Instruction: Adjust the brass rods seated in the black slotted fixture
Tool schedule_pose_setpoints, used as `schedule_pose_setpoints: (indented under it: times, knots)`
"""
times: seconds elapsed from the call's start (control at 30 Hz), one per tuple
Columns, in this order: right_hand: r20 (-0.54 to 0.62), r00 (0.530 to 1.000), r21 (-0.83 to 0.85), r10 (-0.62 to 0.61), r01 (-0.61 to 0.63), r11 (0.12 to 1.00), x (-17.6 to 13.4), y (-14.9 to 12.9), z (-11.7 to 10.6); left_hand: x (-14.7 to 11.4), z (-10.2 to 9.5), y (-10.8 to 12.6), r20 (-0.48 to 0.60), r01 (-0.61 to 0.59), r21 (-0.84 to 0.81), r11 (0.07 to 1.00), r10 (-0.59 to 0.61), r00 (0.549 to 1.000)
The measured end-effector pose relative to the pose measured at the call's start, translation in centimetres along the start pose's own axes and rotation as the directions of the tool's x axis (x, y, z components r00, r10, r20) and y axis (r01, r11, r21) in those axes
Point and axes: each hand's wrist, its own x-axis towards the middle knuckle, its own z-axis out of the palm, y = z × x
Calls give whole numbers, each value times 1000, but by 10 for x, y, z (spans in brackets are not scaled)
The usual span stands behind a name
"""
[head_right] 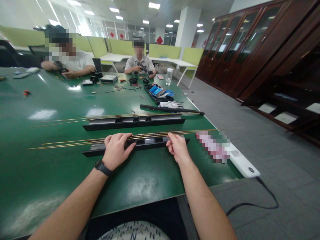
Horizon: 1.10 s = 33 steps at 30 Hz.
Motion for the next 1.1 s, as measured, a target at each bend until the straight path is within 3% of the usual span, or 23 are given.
schedule_pose_setpoints:
  times: [1.1]
  knots:
    - [22, 1000, -1, -12, 12, 1000, 4, 2, -3, 0, 0, 0, 13, 10, -14, 1000, -9, 1000]
